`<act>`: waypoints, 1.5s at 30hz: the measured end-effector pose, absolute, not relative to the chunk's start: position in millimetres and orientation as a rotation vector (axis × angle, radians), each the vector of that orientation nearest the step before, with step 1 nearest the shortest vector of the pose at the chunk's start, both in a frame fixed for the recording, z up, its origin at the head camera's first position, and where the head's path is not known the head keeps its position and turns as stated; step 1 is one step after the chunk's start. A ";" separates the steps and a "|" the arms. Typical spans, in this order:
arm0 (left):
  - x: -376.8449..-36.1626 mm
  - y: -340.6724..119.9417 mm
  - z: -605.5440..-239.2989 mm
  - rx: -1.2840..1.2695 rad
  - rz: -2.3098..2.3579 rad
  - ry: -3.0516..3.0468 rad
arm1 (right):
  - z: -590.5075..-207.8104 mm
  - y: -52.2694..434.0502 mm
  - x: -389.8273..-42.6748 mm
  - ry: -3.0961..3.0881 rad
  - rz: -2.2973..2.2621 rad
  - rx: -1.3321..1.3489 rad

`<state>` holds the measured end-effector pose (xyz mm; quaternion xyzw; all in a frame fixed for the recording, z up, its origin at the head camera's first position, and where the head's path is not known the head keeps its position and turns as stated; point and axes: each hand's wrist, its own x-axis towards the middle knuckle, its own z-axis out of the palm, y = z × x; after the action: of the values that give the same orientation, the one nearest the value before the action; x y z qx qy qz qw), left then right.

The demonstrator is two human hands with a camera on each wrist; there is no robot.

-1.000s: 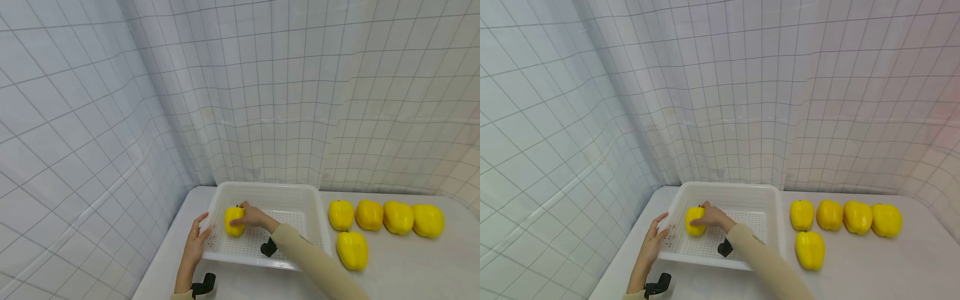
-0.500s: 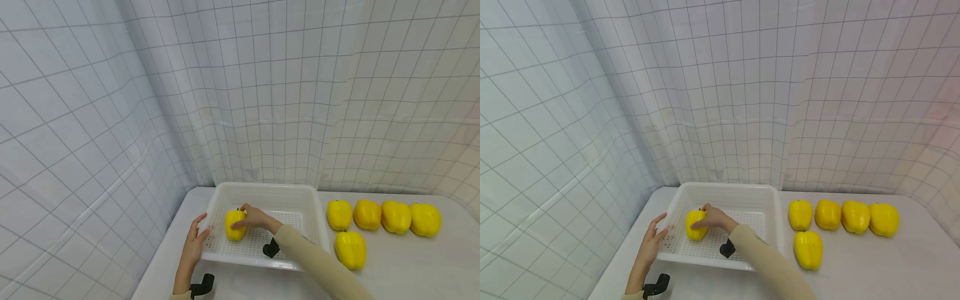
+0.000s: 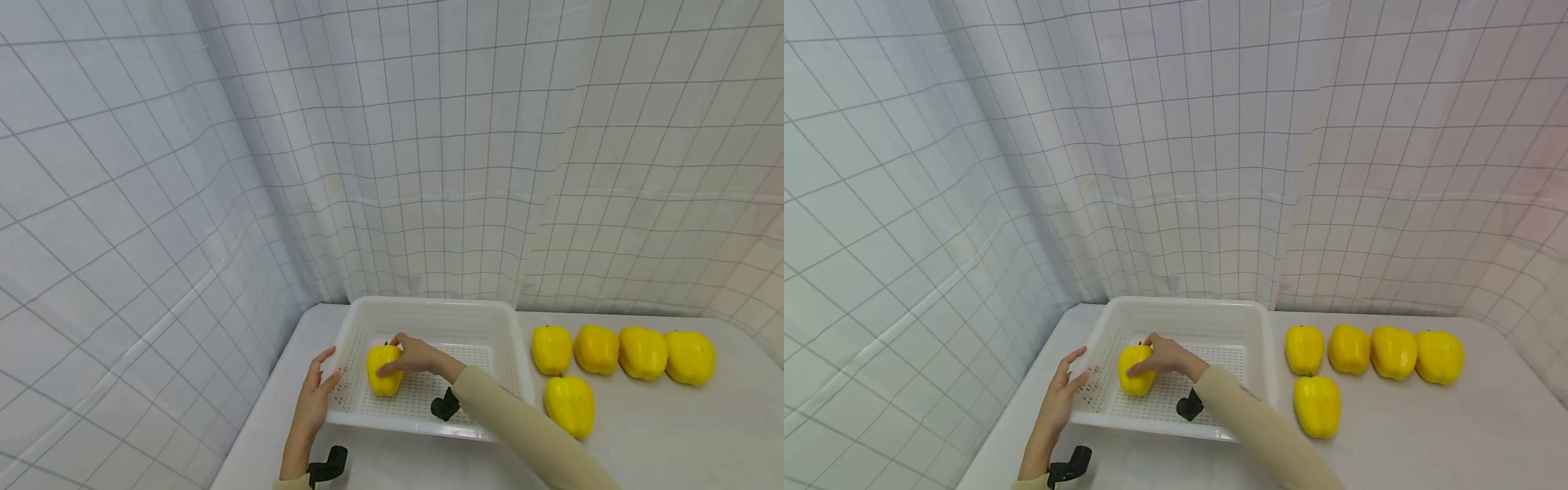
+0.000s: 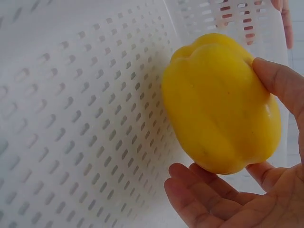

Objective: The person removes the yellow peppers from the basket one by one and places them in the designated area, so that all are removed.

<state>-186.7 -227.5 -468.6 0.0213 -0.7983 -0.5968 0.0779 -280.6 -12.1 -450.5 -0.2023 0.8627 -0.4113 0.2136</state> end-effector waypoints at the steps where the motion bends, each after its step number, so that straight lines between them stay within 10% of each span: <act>1: -186.7 -227.6 -468.6 0.068 -1.787 -2.392 | -449.3 -11.2 -280.3 2.393 -1.148 -0.566; 45: -188.0 -227.5 -469.9 0.049 -1.840 -2.362 | -410.2 35.8 -263.2 2.372 -1.533 -0.635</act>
<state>-188.0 -227.5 -469.9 0.0164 -0.7866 -0.6128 0.0737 -263.2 35.8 -410.2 -0.2178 0.8132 -0.5255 0.1231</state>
